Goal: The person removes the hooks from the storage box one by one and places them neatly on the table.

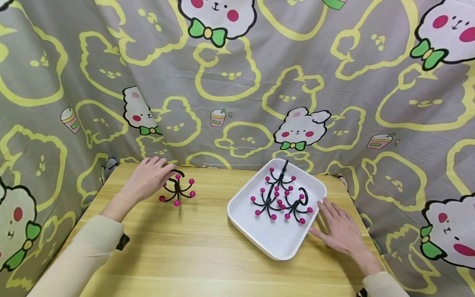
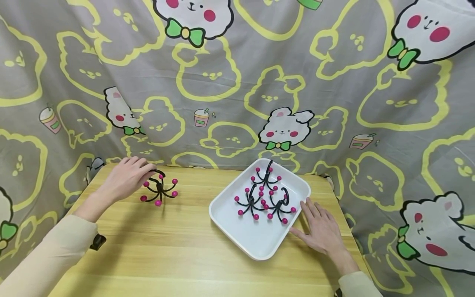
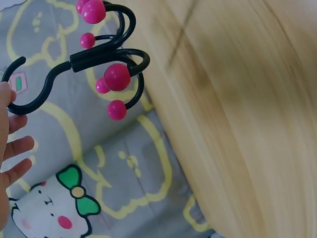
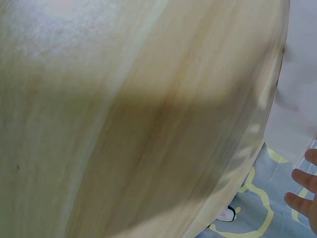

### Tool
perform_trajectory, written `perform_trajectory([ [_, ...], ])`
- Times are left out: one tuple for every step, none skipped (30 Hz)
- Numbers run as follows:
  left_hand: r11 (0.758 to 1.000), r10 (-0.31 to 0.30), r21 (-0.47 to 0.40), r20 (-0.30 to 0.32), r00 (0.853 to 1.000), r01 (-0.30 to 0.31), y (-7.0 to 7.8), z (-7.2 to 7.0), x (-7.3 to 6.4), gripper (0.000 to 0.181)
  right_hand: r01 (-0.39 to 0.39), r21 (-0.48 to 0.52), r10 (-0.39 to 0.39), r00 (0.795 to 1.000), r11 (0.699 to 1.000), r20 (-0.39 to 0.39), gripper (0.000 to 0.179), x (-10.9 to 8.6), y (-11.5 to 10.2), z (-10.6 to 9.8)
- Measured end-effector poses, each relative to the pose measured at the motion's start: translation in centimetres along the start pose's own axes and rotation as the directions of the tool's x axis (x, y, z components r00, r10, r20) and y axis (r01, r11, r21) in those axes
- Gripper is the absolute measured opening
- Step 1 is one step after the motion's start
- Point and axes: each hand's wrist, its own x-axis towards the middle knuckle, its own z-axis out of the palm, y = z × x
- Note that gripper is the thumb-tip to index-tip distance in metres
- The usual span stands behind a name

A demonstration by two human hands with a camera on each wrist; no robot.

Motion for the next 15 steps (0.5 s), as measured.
perform_trajectory([
  [1.0,0.0,-0.002,-0.003,1.0,0.0,-0.2,0.1,-0.1,0.018,0.001,0.0,-0.001,1.0,1.0,0.0,0.105,0.0,0.0,0.0],
  [1.0,0.0,-0.001,-0.004,1.0,0.0,-0.3,0.3,-0.2,0.018,0.002,0.001,-0.002,1.0,1.0,0.001,0.105,0.0,0.0,0.0],
  [1.0,0.0,-0.003,-0.004,1.0,0.0,-0.5,0.4,-0.3,0.019,0.003,0.0,-0.003,1.0,1.0,0.002,0.105,0.0,0.0,0.0],
  [1.0,-0.002,-0.004,-0.004,1.0,0.002,-0.6,0.5,-0.4,0.018,0.003,0.0,-0.003,1.0,1.0,0.002,0.105,0.0,0.0,-0.1],
  [1.0,-0.005,-0.007,-0.002,1.0,0.005,-0.8,0.6,-0.5,0.018,0.002,0.0,-0.002,1.0,1.0,0.002,0.105,0.0,0.0,-0.1],
  [1.0,-0.009,-0.01,0.001,1.0,0.009,-0.9,0.7,-0.6,0.017,0.002,0.0,-0.002,1.0,1.0,0.003,0.105,0.0,0.0,-0.1],
  [1.0,-0.014,-0.015,0.004,1.0,0.014,-1.0,0.9,-0.7,0.017,0.002,-0.001,-0.002,1.0,1.0,0.003,0.105,0.0,0.0,0.0],
  [1.0,-0.019,-0.017,0.01,1.0,0.019,-1.1,1.0,-0.8,0.016,0.001,-0.001,-0.001,1.0,1.0,0.004,0.105,0.0,0.0,0.0],
  [0.999,-0.024,-0.021,0.014,1.0,0.024,-1.2,1.1,-0.9,0.015,0.0,-0.002,0.0,1.0,1.0,0.003,0.105,-0.1,0.0,0.0],
  [0.999,-0.029,-0.024,0.018,0.999,0.029,-1.4,1.2,-1.0,0.014,0.0,-0.003,0.0,1.0,1.0,0.002,0.105,-0.1,0.0,0.0],
  [0.999,-0.034,-0.027,0.022,0.999,0.034,-1.5,1.4,-1.1,0.014,0.0,-0.004,0.0,1.0,1.0,0.002,0.105,-0.1,0.0,0.0],
  [0.999,-0.038,-0.028,0.023,0.999,0.039,-1.7,1.6,-1.2,0.013,0.0,-0.005,0.0,1.0,1.0,0.001,0.105,-0.1,0.0,0.0],
  [0.999,-0.042,-0.029,0.023,0.999,0.043,-1.8,1.8,-1.3,0.013,0.0,-0.006,0.0,1.0,1.0,0.001,0.105,-0.1,0.0,0.0],
  [0.998,-0.045,-0.03,0.021,0.999,0.046,-2.0,2.0,-1.4,0.013,-0.001,-0.005,0.001,1.0,1.0,0.001,0.105,-0.1,0.0,0.0],
  [0.998,-0.048,-0.033,0.02,0.999,0.049,-2.1,2.1,-1.5,0.013,-0.001,-0.005,0.001,1.0,1.0,0.001,0.106,-0.1,0.0,0.0],
])
